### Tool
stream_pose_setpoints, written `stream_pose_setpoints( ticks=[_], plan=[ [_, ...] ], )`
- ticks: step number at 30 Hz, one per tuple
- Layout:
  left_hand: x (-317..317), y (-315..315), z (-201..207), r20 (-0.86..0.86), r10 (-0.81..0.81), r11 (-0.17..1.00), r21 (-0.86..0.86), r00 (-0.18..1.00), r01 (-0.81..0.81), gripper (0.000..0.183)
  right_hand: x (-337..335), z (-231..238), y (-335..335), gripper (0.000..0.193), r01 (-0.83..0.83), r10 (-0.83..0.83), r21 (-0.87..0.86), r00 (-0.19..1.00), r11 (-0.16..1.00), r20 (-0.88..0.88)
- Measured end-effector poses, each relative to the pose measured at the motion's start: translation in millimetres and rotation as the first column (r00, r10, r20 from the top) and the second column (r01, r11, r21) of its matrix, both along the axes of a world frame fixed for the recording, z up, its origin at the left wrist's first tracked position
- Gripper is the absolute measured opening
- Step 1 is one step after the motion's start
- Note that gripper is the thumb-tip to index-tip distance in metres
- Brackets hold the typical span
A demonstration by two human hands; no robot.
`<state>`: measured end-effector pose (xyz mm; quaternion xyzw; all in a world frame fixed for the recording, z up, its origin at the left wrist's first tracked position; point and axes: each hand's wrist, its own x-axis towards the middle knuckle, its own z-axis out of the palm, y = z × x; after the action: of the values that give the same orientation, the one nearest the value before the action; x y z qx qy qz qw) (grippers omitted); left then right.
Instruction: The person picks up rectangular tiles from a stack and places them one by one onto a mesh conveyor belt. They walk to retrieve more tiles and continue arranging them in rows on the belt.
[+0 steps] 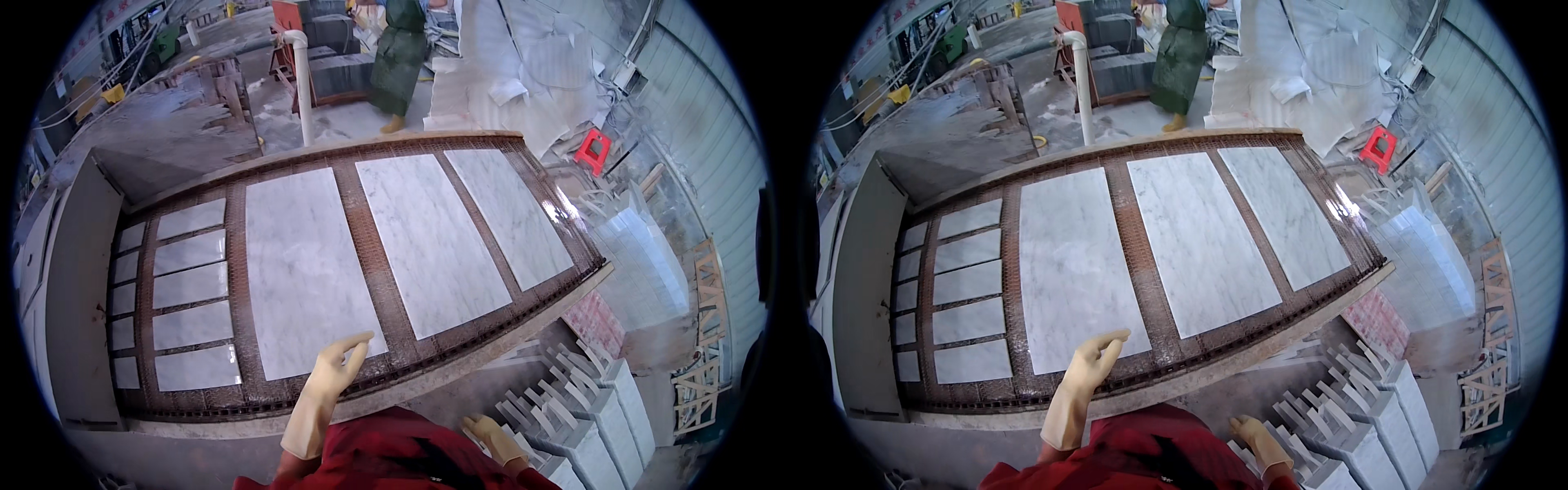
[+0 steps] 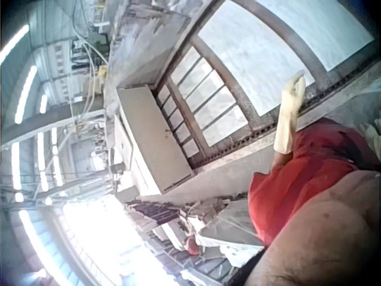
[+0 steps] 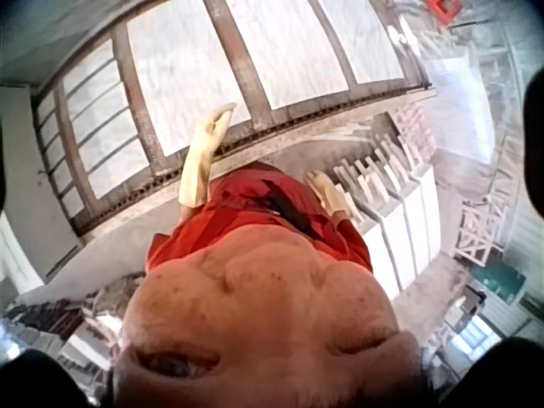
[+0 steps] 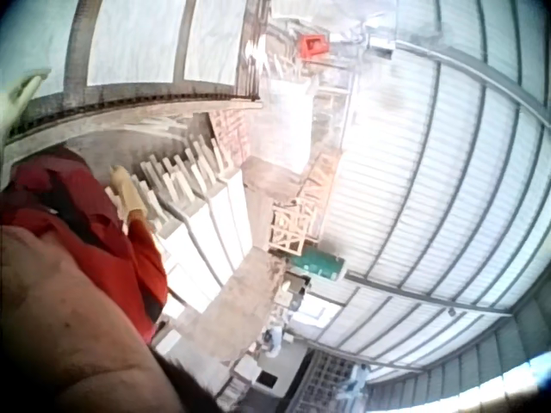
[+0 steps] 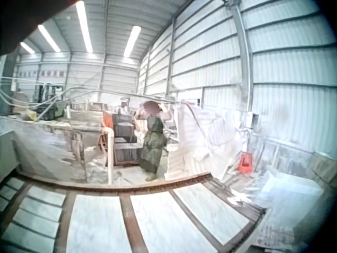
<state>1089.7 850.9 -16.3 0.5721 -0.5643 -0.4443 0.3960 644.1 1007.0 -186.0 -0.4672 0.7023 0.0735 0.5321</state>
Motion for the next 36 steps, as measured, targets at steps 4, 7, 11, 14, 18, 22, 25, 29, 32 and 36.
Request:
stream_pose_setpoints(
  ticks=[4,7,11,14,18,22,25,29,32,36],
  plan=[
    [-22,-55,-8,-0.135,-0.158,0.987,-0.014,0.978,0.158,0.033,13,30,-15,0.051,0.15,-0.15,0.028,0.989,0.988,-0.017],
    [-44,-96,0,-0.167,-0.264,0.964,-0.067,0.95,0.256,0.032,11,25,-3,0.051,0.217,-0.217,0.029,0.976,0.976,-0.016],
    [-84,-137,-15,-0.115,-0.425,0.904,-0.1,0.898,0.415,0.032,9,13,37,0.05,0.32,-0.319,0.089,0.947,0.943,-0.016],
    [-100,-151,-19,-0.1,-0.513,0.846,-0.226,0.852,0.483,0.032,16,9,51,0.049,0.392,-0.392,0.128,0.92,0.911,-0.023],
    [-95,-161,-37,-0.121,-0.571,0.816,-0.196,0.812,0.544,0.034,26,5,43,0.048,0.444,-0.444,0.136,0.895,0.886,-0.03],
    [-86,-166,-40,-0.191,-0.535,0.843,-0.059,0.823,0.534,0.035,25,2,33,0.048,0.379,-0.375,0.112,0.925,0.918,-0.057],
    [-92,-168,-36,-0.244,-0.536,0.829,0.028,0.808,0.558,0.038,26,2,20,0.047,0.362,-0.355,0.078,0.931,0.929,-0.091],
    [-95,-164,-42,-0.298,-0.539,0.83,-0.027,0.788,0.557,0.038,34,9,3,0.043,0.497,-0.497,0.034,0.867,0.867,0.014],
    [-98,-155,-43,-0.32,-0.551,0.819,-0.033,0.77,0.572,0.039,28,-1,10,0.042,0.485,-0.487,0.054,0.873,0.873,0.023],
    [-106,-149,-28,-0.404,-0.599,0.743,0.041,0.691,0.668,0.038,27,0,18,0.043,0.493,-0.497,0.114,0.868,0.862,-0.002]
  ],
)
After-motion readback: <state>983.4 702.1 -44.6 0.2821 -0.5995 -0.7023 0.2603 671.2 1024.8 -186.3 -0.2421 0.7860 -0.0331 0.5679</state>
